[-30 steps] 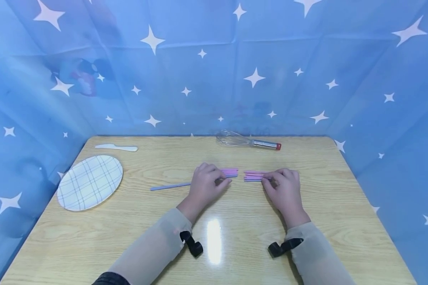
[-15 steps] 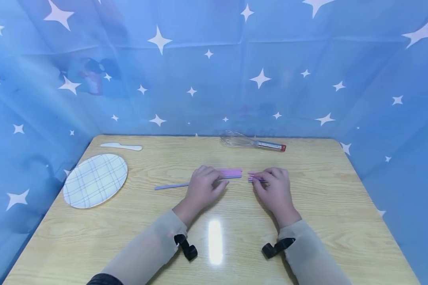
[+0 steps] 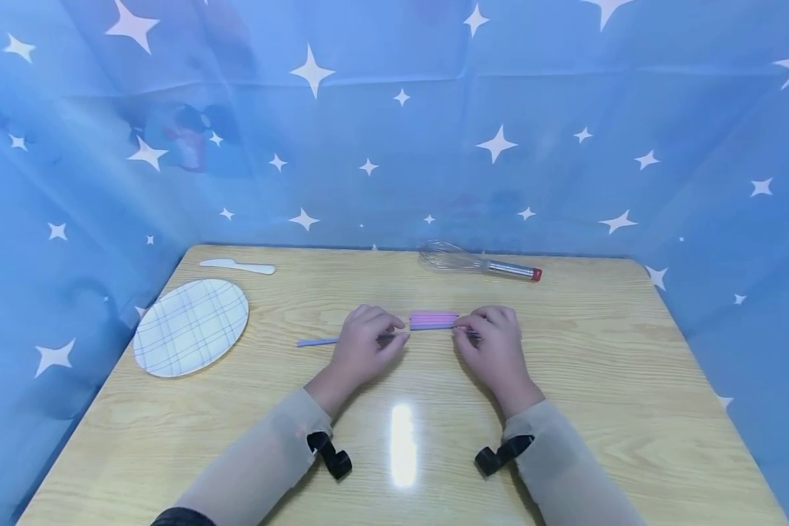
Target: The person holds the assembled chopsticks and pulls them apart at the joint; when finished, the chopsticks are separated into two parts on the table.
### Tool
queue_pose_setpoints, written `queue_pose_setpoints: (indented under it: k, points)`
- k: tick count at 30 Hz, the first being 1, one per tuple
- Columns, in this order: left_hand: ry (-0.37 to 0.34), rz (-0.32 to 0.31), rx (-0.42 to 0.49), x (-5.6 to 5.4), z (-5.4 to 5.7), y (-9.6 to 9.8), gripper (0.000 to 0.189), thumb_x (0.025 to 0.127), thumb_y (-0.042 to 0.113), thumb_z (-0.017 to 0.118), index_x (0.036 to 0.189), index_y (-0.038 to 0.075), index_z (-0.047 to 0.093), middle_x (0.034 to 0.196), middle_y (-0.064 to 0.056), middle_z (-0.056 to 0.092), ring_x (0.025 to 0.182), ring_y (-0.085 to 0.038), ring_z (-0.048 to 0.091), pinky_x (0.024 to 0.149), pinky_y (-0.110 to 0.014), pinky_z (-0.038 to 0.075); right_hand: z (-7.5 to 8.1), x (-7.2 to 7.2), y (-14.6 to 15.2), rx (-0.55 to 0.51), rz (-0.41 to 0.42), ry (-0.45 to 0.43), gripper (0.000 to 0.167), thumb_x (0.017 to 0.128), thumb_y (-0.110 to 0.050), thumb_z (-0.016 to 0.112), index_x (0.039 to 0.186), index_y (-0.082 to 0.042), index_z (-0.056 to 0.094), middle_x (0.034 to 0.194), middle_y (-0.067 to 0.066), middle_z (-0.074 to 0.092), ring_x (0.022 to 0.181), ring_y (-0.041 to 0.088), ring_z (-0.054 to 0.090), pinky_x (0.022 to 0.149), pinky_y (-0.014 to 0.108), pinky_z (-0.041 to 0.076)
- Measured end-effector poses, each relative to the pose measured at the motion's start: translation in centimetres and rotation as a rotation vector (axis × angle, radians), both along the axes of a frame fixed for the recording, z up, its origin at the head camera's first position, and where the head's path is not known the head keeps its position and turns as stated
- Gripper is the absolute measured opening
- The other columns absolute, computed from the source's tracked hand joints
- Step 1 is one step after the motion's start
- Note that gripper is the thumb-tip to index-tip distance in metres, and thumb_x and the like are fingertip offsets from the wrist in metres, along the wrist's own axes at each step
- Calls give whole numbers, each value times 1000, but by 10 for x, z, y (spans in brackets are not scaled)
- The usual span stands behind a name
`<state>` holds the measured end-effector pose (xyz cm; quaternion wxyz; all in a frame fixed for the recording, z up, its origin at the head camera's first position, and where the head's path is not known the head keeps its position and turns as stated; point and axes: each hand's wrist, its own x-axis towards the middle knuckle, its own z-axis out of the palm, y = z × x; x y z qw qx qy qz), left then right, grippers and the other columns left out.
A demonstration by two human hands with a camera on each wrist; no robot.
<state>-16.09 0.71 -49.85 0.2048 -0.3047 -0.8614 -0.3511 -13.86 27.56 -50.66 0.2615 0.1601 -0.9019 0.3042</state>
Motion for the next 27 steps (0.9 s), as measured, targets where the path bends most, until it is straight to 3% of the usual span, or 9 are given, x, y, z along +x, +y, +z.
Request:
queue_pose_setpoints:
  k: [9,21,27]
  points:
    - [-60,61,-15,-2,0,-37,16,95,28,79,105,16,79,108,5,72,110,-17,61,106,-43,45,1,-4,-22,21,73,-36,8,90,-14,83,98,-11,82,102,11,70,104,38,55,96,56,39]
    - [-199,102,-44,-7,-2,-100,26,94,30,80,115,14,77,115,1,67,114,-22,57,105,-47,44,0,-17,-58,11,171,32,10,87,-13,84,97,-13,82,102,11,71,104,40,56,90,57,39]
    - [-280,93,-63,-6,-5,-127,35,92,35,81,121,15,76,125,2,68,123,-23,55,110,-49,42,-2,-18,-81,34,202,-26,8,89,-18,82,97,-16,82,107,6,72,108,36,55,93,59,37]
